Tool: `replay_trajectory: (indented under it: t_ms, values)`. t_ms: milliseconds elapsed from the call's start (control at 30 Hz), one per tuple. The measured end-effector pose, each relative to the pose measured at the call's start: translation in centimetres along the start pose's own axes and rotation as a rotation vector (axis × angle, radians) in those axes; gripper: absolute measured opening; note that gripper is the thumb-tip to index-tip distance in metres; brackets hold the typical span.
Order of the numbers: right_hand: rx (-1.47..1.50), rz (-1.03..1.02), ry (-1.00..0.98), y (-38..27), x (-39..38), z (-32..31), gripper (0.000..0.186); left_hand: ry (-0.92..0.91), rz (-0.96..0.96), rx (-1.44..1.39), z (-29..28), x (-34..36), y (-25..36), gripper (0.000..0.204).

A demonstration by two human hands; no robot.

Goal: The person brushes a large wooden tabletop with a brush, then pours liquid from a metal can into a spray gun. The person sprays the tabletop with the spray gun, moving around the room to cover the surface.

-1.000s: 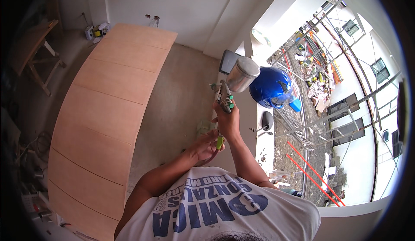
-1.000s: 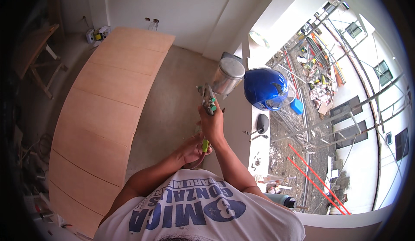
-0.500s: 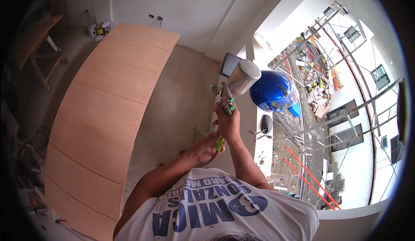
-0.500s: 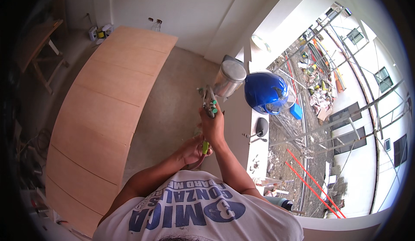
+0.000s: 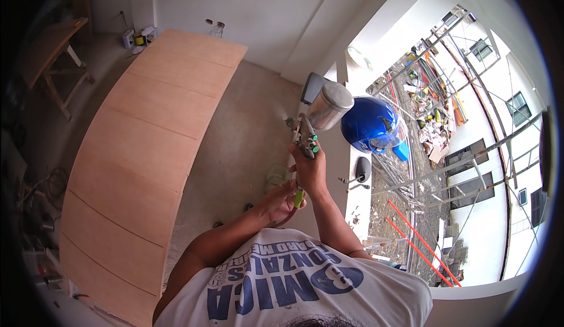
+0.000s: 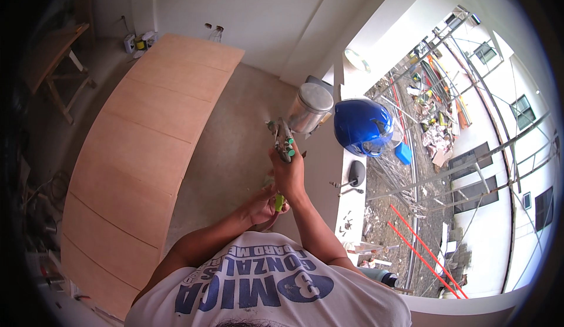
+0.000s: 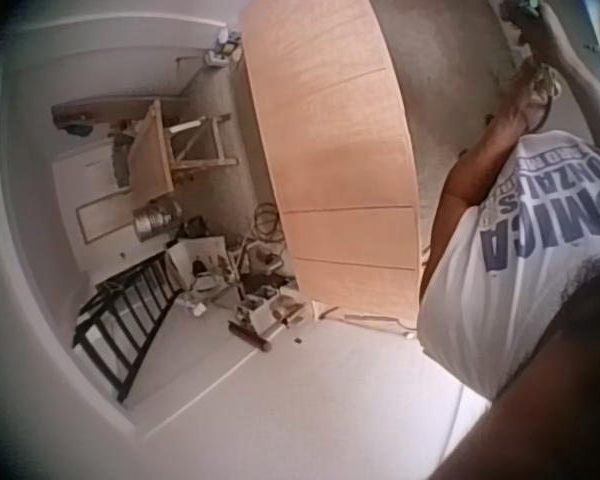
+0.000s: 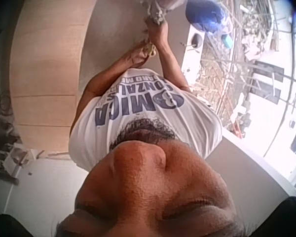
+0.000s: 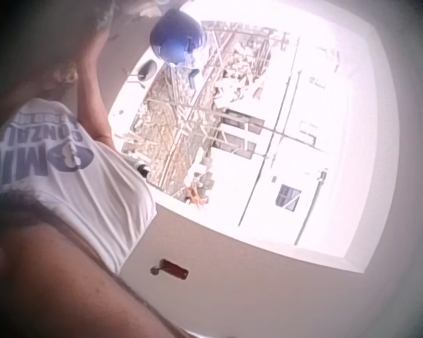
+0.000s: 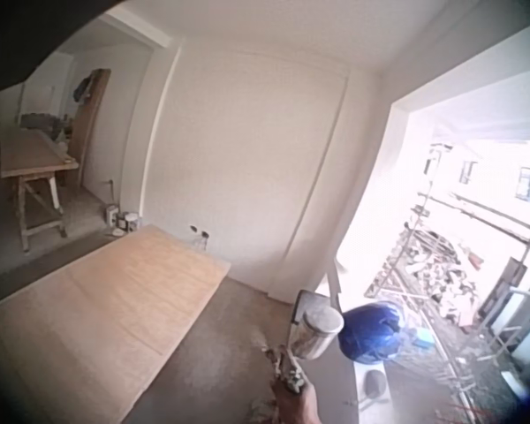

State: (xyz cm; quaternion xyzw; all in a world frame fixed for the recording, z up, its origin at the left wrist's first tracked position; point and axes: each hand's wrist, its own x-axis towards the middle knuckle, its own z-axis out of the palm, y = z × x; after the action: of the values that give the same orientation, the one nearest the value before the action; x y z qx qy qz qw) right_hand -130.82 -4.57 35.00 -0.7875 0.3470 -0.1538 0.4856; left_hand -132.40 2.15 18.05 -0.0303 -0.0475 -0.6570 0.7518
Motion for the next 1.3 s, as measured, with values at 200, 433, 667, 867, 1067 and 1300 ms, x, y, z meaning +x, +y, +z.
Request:
replay_trajectory:
  t_ms: [200, 433, 667, 867, 1067, 1300]
  values:
    - [0.142, -0.106, 0.032, 0.7, -0.1, 0.5, 0.026, -0.001, 0.011, 0.026, 0.3, -0.3, 0.0, 0.028]
    - [0.035, -0.024, 0.012, -0.3, -0.3, 0.1, 0.026, -0.026, 0.032, 0.031, 0.9, -0.7, 0.1, 0.031]
    - [0.119, -0.090, 0.037, 0.3, -0.1, 0.7, 0.027, -0.024, 0.022, 0.018, 0.7, -0.6, 0.1, 0.024]
    - [0.067, -0.053, 0.018, -0.3, 0.0, 0.5, 0.028, -0.023, 0.030, 0.011, 0.9, -0.6, 0.4, 0.025]
    - [0.078, -0.078, 0.036, 0.1, 0.0, 0.8, 0.025, -0.008, 0.025, -0.001, 1.1, -0.6, 0.5, 0.028]
    - [-0.014, -0.016, -0.004, -0.2, 0.0, 0.1, 0.027, -0.031, 0.041, 0.032, 0.9, -0.5, 0.4, 0.026]
